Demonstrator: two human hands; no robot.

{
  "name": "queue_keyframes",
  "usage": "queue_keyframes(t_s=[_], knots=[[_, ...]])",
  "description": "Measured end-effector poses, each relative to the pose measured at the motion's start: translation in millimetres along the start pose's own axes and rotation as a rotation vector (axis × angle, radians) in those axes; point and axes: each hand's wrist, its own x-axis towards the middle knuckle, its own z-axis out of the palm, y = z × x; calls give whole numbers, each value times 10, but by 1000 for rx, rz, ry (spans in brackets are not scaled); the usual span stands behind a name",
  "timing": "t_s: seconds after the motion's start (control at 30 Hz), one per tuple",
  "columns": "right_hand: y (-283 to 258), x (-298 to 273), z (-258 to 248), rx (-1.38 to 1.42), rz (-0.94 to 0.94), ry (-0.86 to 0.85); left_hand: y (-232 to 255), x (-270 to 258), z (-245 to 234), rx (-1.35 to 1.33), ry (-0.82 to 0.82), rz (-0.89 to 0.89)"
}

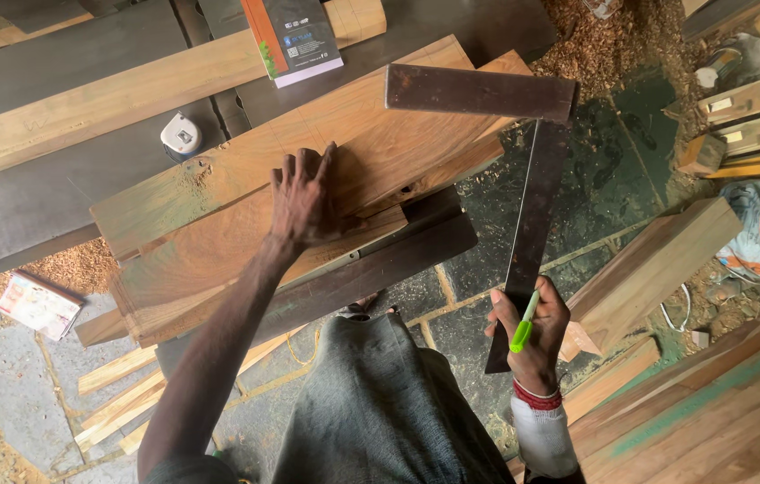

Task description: The person uses a try square and a green marker to draw straight lines on several wooden planks. They repeatedly position the square on the wood and draw along its edge to create measurement marks.

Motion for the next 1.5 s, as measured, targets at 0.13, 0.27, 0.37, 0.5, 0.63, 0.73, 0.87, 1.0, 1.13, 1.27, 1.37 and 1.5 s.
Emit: queue_keyframes(t_s=[0.13,0.27,0.37,0.5,0.63,0.73,0.87,1.0,1.13,1.27,1.37,1.5], knots=[[42,-66,43,-37,76,68,5,-21,57,74,62,41],[101,-64,72,-57,35,50,89,-36,55,49,-12,-9],[180,-81,87,-31,6,7,223,-125,-24,153,124,41],[295,-110,123,-33,-21,-88,237,-501,-282,-384,476,109],[442,-153,172,-86,7,-204,16,-884,-542,-416,617,-20],[528,-217,260,-37,60,-291,-118,-1093,-761,-474,791,-73],[532,-284,361,-42,64,-402,-111,-1354,-1077,-492,931,-3],[459,-357,418,-83,121,-457,-63,-1375,-1300,-71,683,36],[404,-316,412,-209,102,-490,-45,-1132,-1219,-23,349,-29],[395,-69,382,-372,-141,-522,-156,-1004,-1064,-243,284,-77],[432,84,420,-341,-140,-512,-252,-740,-993,-353,115,-180],[424,200,505,-179,-57,-468,-227,-522,-877,-217,414,-54]])
